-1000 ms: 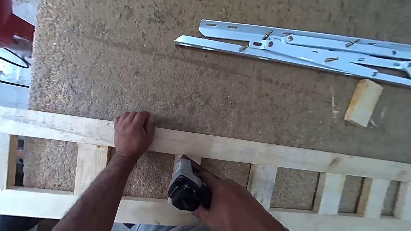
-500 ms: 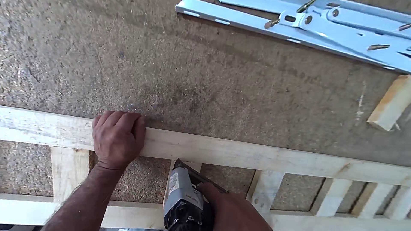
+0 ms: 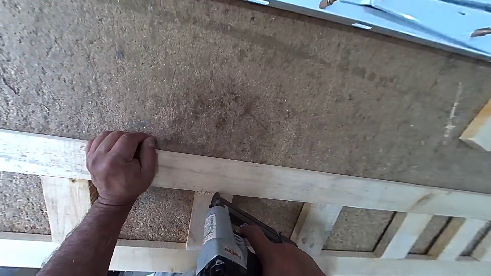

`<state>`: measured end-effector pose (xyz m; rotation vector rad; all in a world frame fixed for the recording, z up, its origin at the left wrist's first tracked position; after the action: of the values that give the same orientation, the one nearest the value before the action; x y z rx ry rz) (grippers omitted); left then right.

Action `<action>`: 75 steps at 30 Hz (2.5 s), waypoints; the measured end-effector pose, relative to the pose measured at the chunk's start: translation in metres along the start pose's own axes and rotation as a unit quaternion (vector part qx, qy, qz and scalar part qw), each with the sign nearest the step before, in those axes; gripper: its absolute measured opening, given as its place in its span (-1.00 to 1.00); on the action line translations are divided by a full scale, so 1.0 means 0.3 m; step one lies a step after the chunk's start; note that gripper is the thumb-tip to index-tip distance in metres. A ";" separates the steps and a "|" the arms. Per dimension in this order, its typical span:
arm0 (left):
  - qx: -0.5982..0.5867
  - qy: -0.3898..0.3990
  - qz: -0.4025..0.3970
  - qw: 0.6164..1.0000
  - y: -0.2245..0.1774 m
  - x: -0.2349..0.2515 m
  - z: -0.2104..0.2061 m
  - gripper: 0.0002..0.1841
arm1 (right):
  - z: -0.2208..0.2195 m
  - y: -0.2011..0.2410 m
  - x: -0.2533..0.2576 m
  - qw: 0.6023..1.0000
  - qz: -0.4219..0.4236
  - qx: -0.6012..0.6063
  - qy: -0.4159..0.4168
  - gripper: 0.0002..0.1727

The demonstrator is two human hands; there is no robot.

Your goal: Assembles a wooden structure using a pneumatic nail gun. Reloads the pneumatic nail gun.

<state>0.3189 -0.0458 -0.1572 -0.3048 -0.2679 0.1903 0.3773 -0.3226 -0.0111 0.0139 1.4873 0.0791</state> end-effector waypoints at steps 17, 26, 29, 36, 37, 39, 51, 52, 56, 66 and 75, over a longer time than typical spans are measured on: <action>0.000 -0.011 0.003 1.000 -0.004 0.001 -0.002 -0.66 | 0.011 -0.084 0.003 1.000 -0.014 0.009 -0.003 -0.33; -0.006 -0.002 0.008 1.000 0.011 -0.014 0.001 -0.63 | -0.019 -0.081 -0.018 0.998 -0.028 0.018 -0.044 -0.22; -0.013 -0.004 0.011 1.000 0.011 -0.011 0.001 -0.63 | -0.098 -0.102 -0.056 0.999 0.001 -0.010 -0.049 -0.20; -0.060 -0.006 -0.034 0.998 -0.021 -0.055 0.045 -0.74 | -0.383 -0.109 -0.039 0.992 0.102 -0.074 -0.014 -0.29; -0.078 0.021 -0.038 0.996 -0.041 -0.100 0.064 -0.72 | -0.402 -0.104 -0.027 0.991 0.113 -0.069 -0.021 -0.24; -0.106 0.091 -0.040 0.989 -0.085 -0.232 0.092 -0.64 | -0.431 -0.091 -0.007 0.988 0.131 -0.066 -0.043 -0.18; -0.011 0.135 -0.026 0.991 -0.153 -0.527 0.051 -0.52 | -0.440 0.005 -0.025 0.993 0.069 -0.096 -0.017 -0.22; -0.011 0.135 -0.024 0.990 -0.152 -0.525 0.051 -0.51 | -0.444 -0.006 -0.026 0.993 0.070 -0.092 -0.023 -0.21; -0.010 0.132 -0.020 0.991 -0.148 -0.525 0.047 -0.51 | -0.439 -0.031 -0.036 0.994 0.057 -0.091 -0.022 -0.26; -0.010 0.132 -0.011 0.991 -0.145 -0.527 0.046 -0.51 | -0.442 -0.120 -0.033 0.995 0.059 -0.071 -0.027 -0.23; -0.013 0.119 -0.017 0.993 -0.142 -0.528 0.040 -0.51 | -0.439 -0.182 -0.035 0.995 0.054 -0.080 -0.038 -0.27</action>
<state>0.1716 -0.1178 -0.1690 -0.3460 -0.0401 0.1158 0.2478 -0.3827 -0.0148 -0.0325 1.4006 0.2820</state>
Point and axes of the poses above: each hand's wrist, its own x-axis towards the middle knuckle, its own z-axis out of the back of the hand, y = z × x, the point moved 1 cm from there along x, towards the middle knuckle, and after that the axes turned 8 degrees about -z, right-handed, at the moved point
